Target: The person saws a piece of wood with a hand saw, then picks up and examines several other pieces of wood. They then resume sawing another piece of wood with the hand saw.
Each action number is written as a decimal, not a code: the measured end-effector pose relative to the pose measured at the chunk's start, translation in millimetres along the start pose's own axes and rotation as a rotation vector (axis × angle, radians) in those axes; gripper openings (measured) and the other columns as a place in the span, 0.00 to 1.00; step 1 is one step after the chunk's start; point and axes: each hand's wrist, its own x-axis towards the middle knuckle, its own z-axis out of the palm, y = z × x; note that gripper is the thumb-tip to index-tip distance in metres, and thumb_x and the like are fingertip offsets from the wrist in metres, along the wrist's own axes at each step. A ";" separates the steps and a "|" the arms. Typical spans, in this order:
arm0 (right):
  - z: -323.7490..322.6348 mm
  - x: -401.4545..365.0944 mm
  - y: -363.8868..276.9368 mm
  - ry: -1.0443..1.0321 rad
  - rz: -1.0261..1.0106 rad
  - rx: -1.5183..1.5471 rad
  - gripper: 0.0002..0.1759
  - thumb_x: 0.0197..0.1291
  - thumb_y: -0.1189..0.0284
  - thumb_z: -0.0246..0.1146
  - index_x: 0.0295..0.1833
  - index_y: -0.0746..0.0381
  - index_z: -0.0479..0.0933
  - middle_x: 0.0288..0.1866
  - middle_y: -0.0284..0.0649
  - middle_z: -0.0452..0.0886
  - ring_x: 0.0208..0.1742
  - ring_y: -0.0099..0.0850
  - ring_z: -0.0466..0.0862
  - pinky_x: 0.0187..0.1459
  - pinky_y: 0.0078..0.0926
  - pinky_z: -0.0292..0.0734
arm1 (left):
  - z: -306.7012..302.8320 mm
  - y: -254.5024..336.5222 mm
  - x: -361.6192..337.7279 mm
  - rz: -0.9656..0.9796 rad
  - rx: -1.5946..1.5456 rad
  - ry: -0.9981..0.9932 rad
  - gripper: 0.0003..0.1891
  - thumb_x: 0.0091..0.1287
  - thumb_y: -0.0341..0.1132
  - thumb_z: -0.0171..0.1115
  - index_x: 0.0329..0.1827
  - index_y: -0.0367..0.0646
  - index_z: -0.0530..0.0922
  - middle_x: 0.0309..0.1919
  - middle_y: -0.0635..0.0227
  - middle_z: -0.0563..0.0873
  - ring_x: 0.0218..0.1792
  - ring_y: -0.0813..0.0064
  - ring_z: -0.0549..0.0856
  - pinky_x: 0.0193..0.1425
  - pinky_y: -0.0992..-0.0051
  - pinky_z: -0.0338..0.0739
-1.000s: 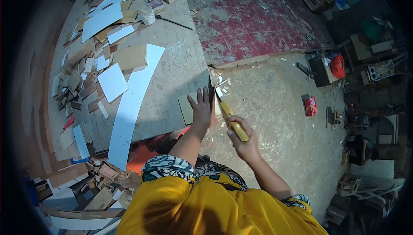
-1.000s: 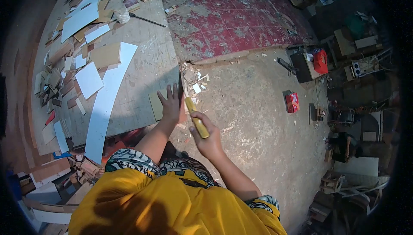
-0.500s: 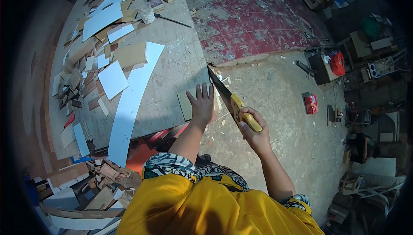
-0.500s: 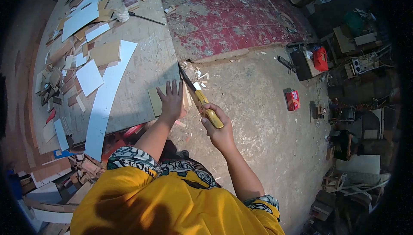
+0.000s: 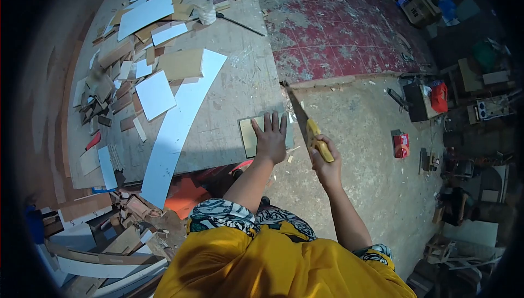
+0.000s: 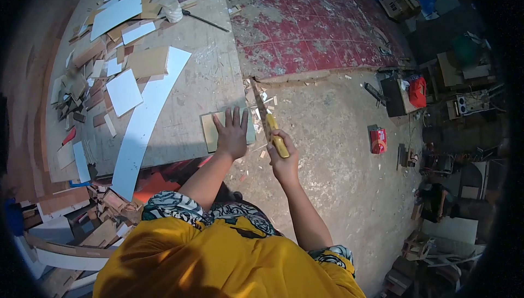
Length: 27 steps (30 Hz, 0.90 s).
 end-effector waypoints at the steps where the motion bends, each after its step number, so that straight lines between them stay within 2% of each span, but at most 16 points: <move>1: -0.8 2.1 -4.8 0.022 0.011 0.103 0.18 0.60 0.79 0.58 0.56 0.57 0.72 0.32 0.31 0.74 0.23 0.17 0.70 0.22 0.14 0.67 | 1.4 -0.2 0.1 0.010 -0.005 0.014 0.53 0.46 0.49 0.66 0.76 0.43 0.49 0.73 0.52 0.55 0.74 0.48 0.52 0.66 0.28 0.41; 4: 0.3 8.6 -22.9 -0.044 0.016 0.214 0.18 0.60 0.80 0.58 0.55 0.57 0.71 0.33 0.31 0.73 0.23 0.16 0.70 0.22 0.14 0.66 | -5.9 -0.9 -1.9 0.021 -0.044 0.013 0.47 0.50 0.44 0.61 0.75 0.41 0.51 0.72 0.50 0.57 0.73 0.47 0.55 0.66 0.28 0.42; 8: 16.3 9.1 -32.3 -0.016 -0.010 0.122 0.18 0.60 0.82 0.58 0.56 0.58 0.71 0.33 0.32 0.74 0.22 0.17 0.70 0.21 0.14 0.66 | -7.7 0.4 -1.3 0.027 -0.030 0.008 0.47 0.51 0.44 0.61 0.75 0.40 0.51 0.72 0.49 0.56 0.72 0.46 0.55 0.66 0.29 0.44; 9: 15.3 8.4 -30.1 -0.041 0.033 0.190 0.19 0.59 0.78 0.60 0.57 0.57 0.72 0.34 0.32 0.76 0.24 0.18 0.72 0.23 0.16 0.70 | -7.6 0.2 -0.7 0.022 -0.018 -0.016 0.50 0.49 0.47 0.63 0.75 0.41 0.49 0.72 0.49 0.55 0.73 0.46 0.54 0.65 0.28 0.43; 10: 16.4 9.2 -28.5 -0.038 0.032 0.191 0.19 0.59 0.78 0.60 0.57 0.57 0.72 0.34 0.32 0.76 0.24 0.18 0.72 0.23 0.16 0.70 | -7.5 0.1 -0.2 0.017 -0.006 -0.039 0.53 0.48 0.49 0.65 0.76 0.42 0.47 0.73 0.49 0.54 0.74 0.46 0.52 0.65 0.28 0.43; 18: 14.1 8.6 -25.5 -0.099 0.015 0.048 0.19 0.58 0.77 0.62 0.56 0.57 0.72 0.38 0.34 0.78 0.25 0.19 0.74 0.25 0.17 0.72 | -3.0 3.3 -2.1 0.015 0.046 0.030 0.53 0.49 0.51 0.65 0.76 0.42 0.47 0.73 0.49 0.54 0.73 0.46 0.53 0.65 0.29 0.45; 20: 17.4 6.3 -11.9 -0.074 -0.174 -0.106 0.20 0.58 0.78 0.62 0.57 0.56 0.72 0.39 0.34 0.78 0.27 0.19 0.75 0.27 0.17 0.72 | -0.6 1.7 -1.4 0.002 0.051 0.013 0.53 0.48 0.51 0.66 0.76 0.44 0.50 0.73 0.51 0.55 0.73 0.47 0.53 0.65 0.29 0.45; 22: 17.2 0.1 -17.1 -0.073 -0.192 -0.089 0.20 0.58 0.78 0.63 0.57 0.57 0.72 0.39 0.34 0.78 0.29 0.18 0.75 0.29 0.17 0.72 | -1.0 0.6 0.1 -0.007 0.060 0.010 0.52 0.47 0.51 0.66 0.76 0.44 0.51 0.73 0.52 0.55 0.73 0.47 0.53 0.65 0.29 0.45; 24: 15.0 -6.7 -22.5 -0.076 -0.020 0.031 0.20 0.58 0.79 0.62 0.57 0.58 0.72 0.39 0.34 0.78 0.28 0.18 0.74 0.28 0.17 0.72 | 1.4 2.5 -0.6 -0.005 0.063 -0.006 0.52 0.47 0.51 0.66 0.75 0.45 0.51 0.73 0.52 0.55 0.73 0.47 0.53 0.65 0.29 0.45; 27: 16.8 -2.3 -16.9 -0.038 0.019 0.129 0.20 0.58 0.79 0.62 0.56 0.59 0.72 0.38 0.32 0.77 0.27 0.18 0.72 0.27 0.17 0.70 | 4.4 1.6 1.6 -0.003 0.087 0.024 0.52 0.47 0.51 0.66 0.75 0.45 0.51 0.73 0.52 0.55 0.74 0.47 0.52 0.65 0.28 0.45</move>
